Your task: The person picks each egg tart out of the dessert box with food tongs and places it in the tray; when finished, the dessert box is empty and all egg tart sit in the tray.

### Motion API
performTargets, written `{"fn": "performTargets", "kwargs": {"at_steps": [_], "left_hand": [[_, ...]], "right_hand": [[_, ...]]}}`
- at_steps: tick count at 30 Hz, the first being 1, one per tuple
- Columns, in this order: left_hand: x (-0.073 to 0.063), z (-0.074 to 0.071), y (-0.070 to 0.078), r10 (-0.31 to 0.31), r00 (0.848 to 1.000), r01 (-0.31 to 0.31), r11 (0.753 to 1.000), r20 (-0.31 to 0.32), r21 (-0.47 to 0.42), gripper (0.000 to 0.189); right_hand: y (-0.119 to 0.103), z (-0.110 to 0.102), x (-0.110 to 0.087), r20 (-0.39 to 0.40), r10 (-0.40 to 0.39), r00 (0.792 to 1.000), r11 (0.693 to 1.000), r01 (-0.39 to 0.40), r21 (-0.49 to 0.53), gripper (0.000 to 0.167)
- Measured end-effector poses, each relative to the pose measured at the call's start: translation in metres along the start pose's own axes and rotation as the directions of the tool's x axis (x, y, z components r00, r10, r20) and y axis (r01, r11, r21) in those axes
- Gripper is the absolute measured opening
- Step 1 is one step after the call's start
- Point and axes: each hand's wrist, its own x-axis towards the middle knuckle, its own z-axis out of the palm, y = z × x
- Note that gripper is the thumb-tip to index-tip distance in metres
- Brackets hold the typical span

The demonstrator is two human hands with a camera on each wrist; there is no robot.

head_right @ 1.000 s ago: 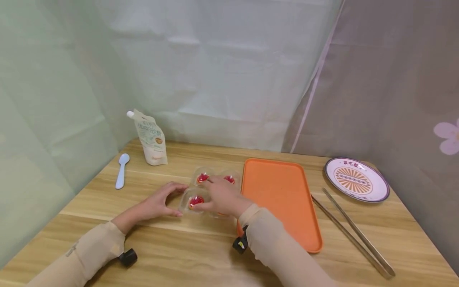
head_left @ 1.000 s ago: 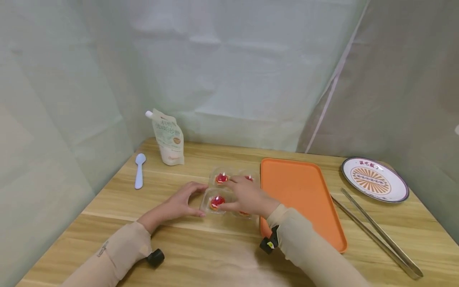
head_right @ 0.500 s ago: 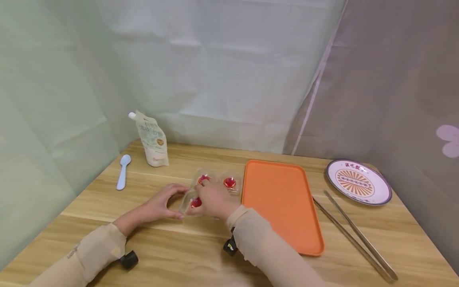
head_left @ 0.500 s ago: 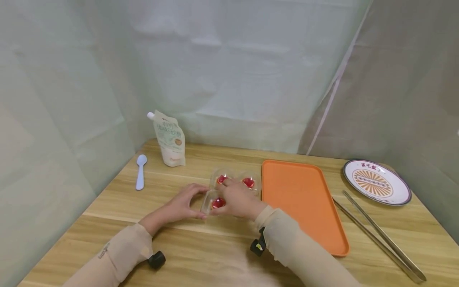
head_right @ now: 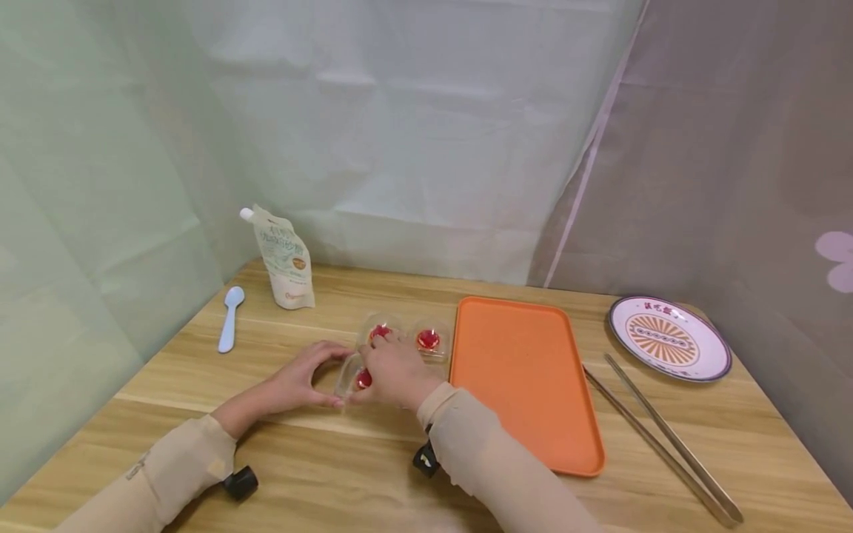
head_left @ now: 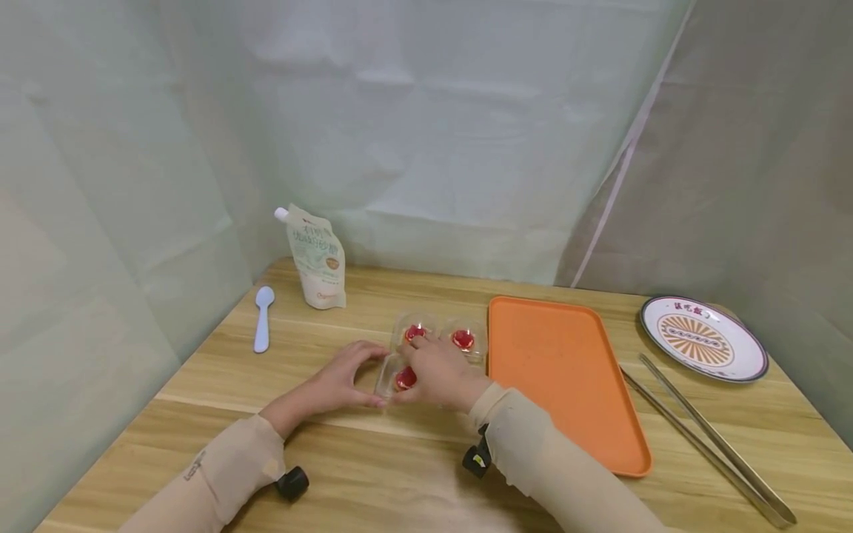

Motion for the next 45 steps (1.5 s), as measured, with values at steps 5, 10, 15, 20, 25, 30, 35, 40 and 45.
{"fn": "performTargets", "kwargs": {"at_steps": [5, 10, 15, 20, 25, 30, 35, 40, 45], "left_hand": [[0.001, 0.000, 0.002, -0.001, 1.000, 0.001, 1.000, -0.003, 0.008, 0.078], [0.002, 0.000, 0.005, -0.018, 1.000, 0.018, 1.000, 0.003, 0.009, 0.077], [0.003, 0.002, 0.004, -0.032, 0.999, 0.032, 0.999, 0.001, 0.006, 0.077], [0.002, 0.003, 0.005, -0.050, 0.999, 0.050, 0.999, 0.012, -0.002, 0.080], [0.000, 0.001, 0.006, -0.068, 0.997, 0.068, 0.997, 0.022, -0.033, 0.079], [0.000, -0.002, 0.007, -0.039, 0.999, 0.039, 0.999, 0.005, -0.028, 0.078], [0.003, -0.008, 0.011, -0.004, 1.000, 0.003, 1.000, -0.028, -0.009, 0.076], [0.006, -0.014, 0.022, 0.027, 0.998, -0.028, 0.999, -0.054, -0.023, 0.076], [0.009, -0.017, 0.037, 0.071, 0.996, -0.072, 0.997, -0.062, -0.014, 0.077]], "right_hand": [[0.001, -0.002, -0.001, -0.007, -0.012, 1.000, 1.000, 0.012, -0.007, 0.079], [0.003, -0.003, -0.001, -0.002, -0.027, 1.000, 1.000, 0.027, -0.009, 0.078], [0.006, -0.003, -0.004, -0.013, -0.043, 0.999, 0.998, 0.044, 0.047, 0.076], [0.011, -0.005, -0.007, -0.047, -0.062, 0.997, 0.992, 0.067, 0.104, 0.078], [0.013, -0.010, -0.012, -0.079, -0.074, 0.994, 0.989, 0.083, 0.124, 0.078], [0.015, -0.017, -0.020, -0.125, -0.065, 0.990, 0.983, 0.086, 0.164, 0.077], [0.017, -0.021, -0.029, -0.187, -0.057, 0.981, 0.975, 0.095, 0.199, 0.075], [0.021, -0.020, -0.037, -0.303, -0.093, 0.948, 0.980, 0.142, 0.143, 0.072], [0.023, -0.021, -0.045, -0.393, -0.125, 0.911, 0.975, 0.186, 0.121, 0.074]]}}
